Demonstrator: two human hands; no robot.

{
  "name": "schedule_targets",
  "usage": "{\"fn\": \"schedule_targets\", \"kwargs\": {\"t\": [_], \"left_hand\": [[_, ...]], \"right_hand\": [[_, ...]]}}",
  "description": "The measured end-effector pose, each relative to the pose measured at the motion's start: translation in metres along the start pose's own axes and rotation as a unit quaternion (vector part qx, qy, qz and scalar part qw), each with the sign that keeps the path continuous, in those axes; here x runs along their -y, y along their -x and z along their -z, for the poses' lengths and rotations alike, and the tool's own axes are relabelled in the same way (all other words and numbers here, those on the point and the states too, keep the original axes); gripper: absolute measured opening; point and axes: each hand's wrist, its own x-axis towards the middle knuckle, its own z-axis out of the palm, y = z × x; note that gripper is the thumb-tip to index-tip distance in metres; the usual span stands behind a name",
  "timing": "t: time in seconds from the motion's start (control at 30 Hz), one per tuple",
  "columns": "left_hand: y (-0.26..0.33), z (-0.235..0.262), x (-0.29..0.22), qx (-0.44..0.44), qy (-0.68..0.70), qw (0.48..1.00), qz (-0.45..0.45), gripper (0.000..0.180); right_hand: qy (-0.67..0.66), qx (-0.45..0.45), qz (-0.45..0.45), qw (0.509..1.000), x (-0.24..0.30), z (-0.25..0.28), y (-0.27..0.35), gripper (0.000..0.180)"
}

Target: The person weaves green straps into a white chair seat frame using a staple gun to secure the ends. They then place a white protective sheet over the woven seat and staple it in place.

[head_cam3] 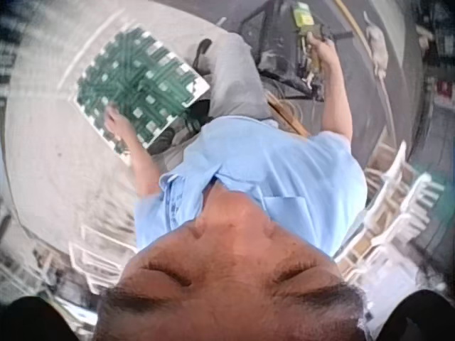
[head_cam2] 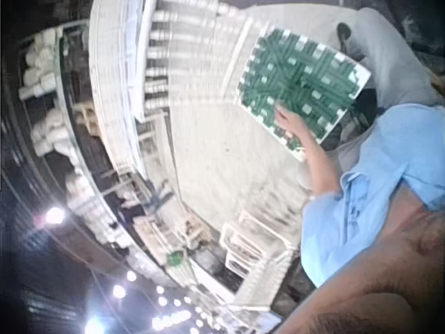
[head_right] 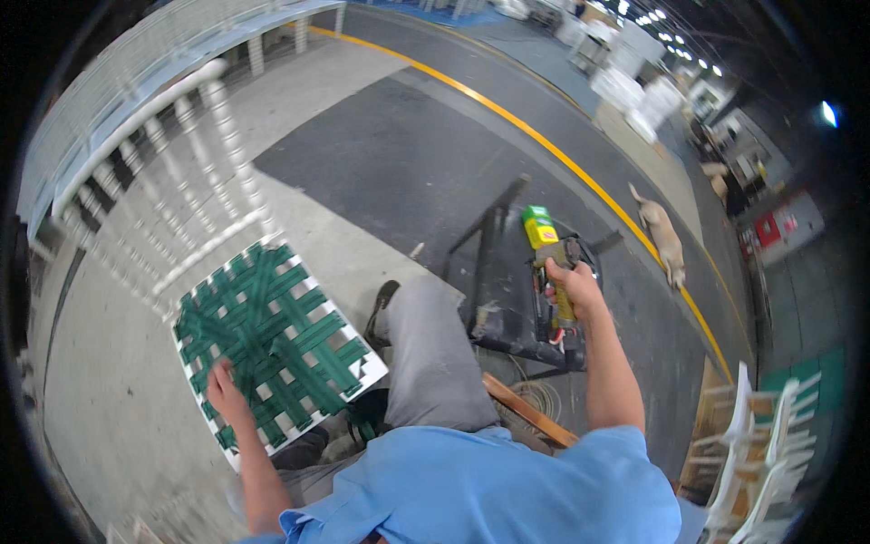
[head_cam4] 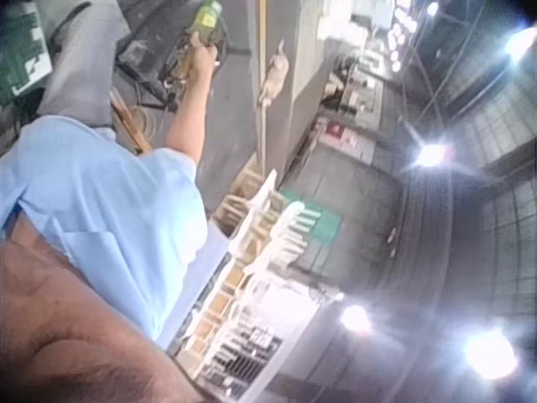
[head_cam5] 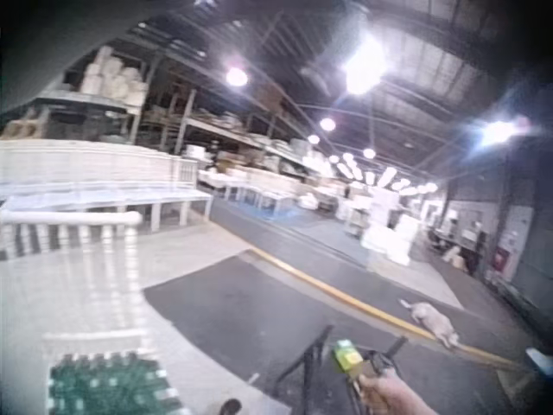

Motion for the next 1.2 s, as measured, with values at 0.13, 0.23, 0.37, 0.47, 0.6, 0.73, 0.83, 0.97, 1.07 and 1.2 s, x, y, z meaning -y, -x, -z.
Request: {"fn": "schedule_targets", "kwargs": {"t": [0.13, 0.23, 0.37, 0.47, 0.6, 0.73, 0.83, 0.97, 1.07, 1.2], "left_hand": [[0.128, -0.009, -0.038, 0.263, 0.282, 0.833, 0.396, 0.043], [0.181, -0.005, -0.031, 0.258, 0.303, 0.681, 0.614, 0.049], [0.159, -0.012, -0.027, 0.14, 0.389, 0.674, 0.612, 0.096], [0.152, -0.018, -0.016, 0.095, 0.452, 0.675, 0.575, 0.072], [0.159, -0.023, -0.015, 0.007, 0.461, 0.712, 0.53, 0.052], [0.155, -0.029, 0.008, -0.048, 0.446, 0.731, 0.514, 0.046], [0.138, -0.036, 0.024, -0.066, 0.445, 0.768, 0.455, 0.044], [0.119, -0.019, 0.025, -0.087, 0.418, 0.804, 0.413, 0.056], [0.138, -0.04, 0.013, -0.03, 0.241, 0.868, 0.432, 0.076], [0.164, -0.053, -0.008, 0.065, 0.073, 0.919, 0.382, 0.031]], "right_hand": [[-0.101, 0.086, -0.049, 0.99, -0.052, 0.014, -0.041, 0.043], [-0.135, 0.148, -0.118, 0.973, -0.082, -0.02, -0.074, 0.05], [-0.129, 0.184, -0.188, 0.956, -0.105, -0.023, -0.103, 0.047], [0.114, 0.104, -0.085, 0.984, -0.103, -0.023, -0.113, 0.046], [0.471, -0.005, 0.099, 0.877, -0.082, -0.041, -0.104, 0.041], [0.317, 0.009, 0.249, 0.915, -0.067, -0.039, -0.092, 0.039], [0.195, 0.056, 0.303, 0.931, -0.066, -0.065, -0.097, 0.032], [0.073, 0.162, 0.354, 0.918, -0.079, -0.148, -0.085, 0.03], [0.051, 0.237, 0.311, 0.919, -0.081, -0.205, -0.052, 0.029], [0.003, 0.413, 0.251, 0.876, -0.078, -0.294, 0.016, 0.027]]}}
